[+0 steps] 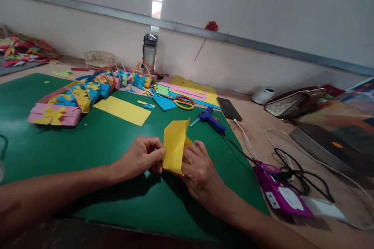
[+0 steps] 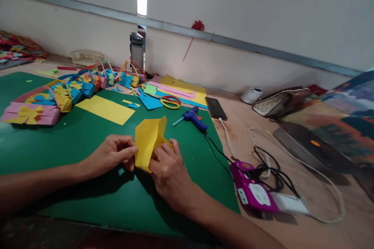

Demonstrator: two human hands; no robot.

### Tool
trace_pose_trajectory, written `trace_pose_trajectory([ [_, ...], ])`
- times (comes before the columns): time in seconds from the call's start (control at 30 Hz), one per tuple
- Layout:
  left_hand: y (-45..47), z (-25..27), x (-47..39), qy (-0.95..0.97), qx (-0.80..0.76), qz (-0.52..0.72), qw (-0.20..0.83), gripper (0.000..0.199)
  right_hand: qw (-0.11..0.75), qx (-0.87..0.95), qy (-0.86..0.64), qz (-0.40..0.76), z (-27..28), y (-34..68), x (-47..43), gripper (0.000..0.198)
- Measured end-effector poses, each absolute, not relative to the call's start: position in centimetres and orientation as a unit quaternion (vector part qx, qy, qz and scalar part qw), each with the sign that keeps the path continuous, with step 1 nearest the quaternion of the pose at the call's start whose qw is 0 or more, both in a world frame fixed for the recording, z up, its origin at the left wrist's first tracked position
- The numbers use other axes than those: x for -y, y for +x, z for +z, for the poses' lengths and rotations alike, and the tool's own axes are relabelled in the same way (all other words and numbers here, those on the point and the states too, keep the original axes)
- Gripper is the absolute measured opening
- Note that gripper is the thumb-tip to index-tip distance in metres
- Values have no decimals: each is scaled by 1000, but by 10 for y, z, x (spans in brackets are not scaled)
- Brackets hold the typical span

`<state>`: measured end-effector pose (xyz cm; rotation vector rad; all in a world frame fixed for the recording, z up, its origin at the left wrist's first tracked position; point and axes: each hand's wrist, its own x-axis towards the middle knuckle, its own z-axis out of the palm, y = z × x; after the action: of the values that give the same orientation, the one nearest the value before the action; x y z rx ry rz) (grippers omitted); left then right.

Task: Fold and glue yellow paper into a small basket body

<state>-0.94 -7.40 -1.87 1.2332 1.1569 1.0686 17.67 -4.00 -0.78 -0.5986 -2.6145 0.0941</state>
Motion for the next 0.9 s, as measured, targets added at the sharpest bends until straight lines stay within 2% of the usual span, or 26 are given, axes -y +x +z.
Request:
trace_pose_trajectory([
  [0.4, -14, -21, 71, 580, -475, 423, 509, 18, 202, 955, -217, -7, -5, 180, 46, 29],
  [0.9, -18, -22, 75, 717, -464, 361, 374, 24, 210, 954, -214, -10, -7, 183, 47, 32],
])
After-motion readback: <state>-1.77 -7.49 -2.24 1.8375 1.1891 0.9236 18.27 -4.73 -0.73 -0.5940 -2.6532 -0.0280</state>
